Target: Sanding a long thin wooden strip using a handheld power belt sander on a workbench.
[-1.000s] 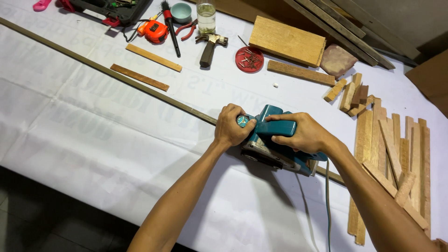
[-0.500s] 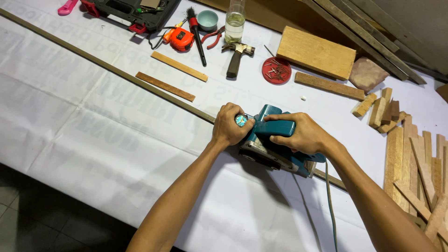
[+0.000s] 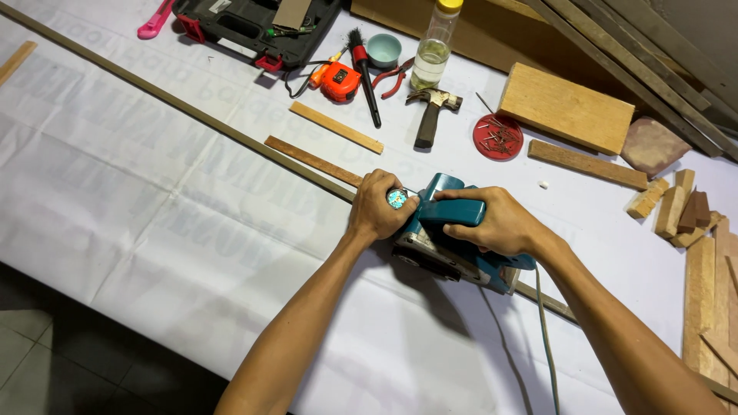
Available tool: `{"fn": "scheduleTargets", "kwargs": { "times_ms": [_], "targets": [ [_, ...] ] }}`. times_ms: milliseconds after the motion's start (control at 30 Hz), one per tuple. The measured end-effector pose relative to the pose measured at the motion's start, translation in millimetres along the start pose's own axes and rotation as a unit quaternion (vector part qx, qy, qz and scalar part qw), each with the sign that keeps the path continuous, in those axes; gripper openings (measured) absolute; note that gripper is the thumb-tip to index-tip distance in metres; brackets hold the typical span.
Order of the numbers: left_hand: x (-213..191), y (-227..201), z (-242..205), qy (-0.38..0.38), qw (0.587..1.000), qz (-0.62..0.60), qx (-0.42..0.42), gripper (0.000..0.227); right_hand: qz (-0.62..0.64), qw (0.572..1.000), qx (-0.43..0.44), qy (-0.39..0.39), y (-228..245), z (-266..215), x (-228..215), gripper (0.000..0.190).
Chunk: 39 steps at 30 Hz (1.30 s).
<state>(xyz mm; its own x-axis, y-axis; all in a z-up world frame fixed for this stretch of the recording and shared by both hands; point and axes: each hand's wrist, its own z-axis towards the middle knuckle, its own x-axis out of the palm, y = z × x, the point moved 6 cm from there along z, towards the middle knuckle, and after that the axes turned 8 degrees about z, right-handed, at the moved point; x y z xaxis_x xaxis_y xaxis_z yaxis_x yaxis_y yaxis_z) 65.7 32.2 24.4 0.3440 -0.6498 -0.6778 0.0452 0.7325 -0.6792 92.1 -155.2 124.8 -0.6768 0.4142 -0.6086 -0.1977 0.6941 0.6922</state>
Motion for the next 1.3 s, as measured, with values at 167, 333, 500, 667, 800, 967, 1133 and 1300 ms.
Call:
{"fn": "scheduleTargets", "kwargs": {
  "times_ms": [167, 333, 500, 667, 800, 967, 1133, 1300],
  "targets": [
    [-25, 25, 10, -0.006, 1.0, 0.007, 0.006, 0.036, -0.013, 1.0, -0.004, 0.005, 29, 22, 11, 0.06],
    [-47, 49, 18, -0.022, 1.0, 0.005, 0.018, 0.036, -0.012, 0.995, -0.102, -0.002, 42, 50, 22, 0.058],
    [-61, 59, 22, -0.034, 0.999, -0.004, 0.026, 0.034, -0.014, 0.998, -0.054, 0.009, 59, 57, 31, 0.059],
    [-63, 60, 21, -0.037, 0.999, -0.009, 0.036, 0.032, -0.017, 0.997, -0.071, 0.004, 60, 55, 35, 0.06],
    [-65, 51, 19, -0.045, 0.997, -0.014, 0.057, 0.031, -0.007, 0.995, -0.1, -0.007, 63, 41, 33, 0.059],
    [-61, 18, 16, -0.028, 0.997, -0.025, 0.075, 0.032, 0.011, 0.994, -0.108, -0.03, 54, 9, 19, 0.058],
    [-33, -30, 20, 0.01, 0.993, -0.035, 0.108, 0.033, 0.045, 0.996, -0.051, -0.064, 28, -38, -4, 0.059],
    [18, -89, 24, 0.068, 0.984, -0.056, 0.156, 0.035, 0.087, 0.989, 0.01, -0.118, -2, -99, -33, 0.059]
  ]
}}
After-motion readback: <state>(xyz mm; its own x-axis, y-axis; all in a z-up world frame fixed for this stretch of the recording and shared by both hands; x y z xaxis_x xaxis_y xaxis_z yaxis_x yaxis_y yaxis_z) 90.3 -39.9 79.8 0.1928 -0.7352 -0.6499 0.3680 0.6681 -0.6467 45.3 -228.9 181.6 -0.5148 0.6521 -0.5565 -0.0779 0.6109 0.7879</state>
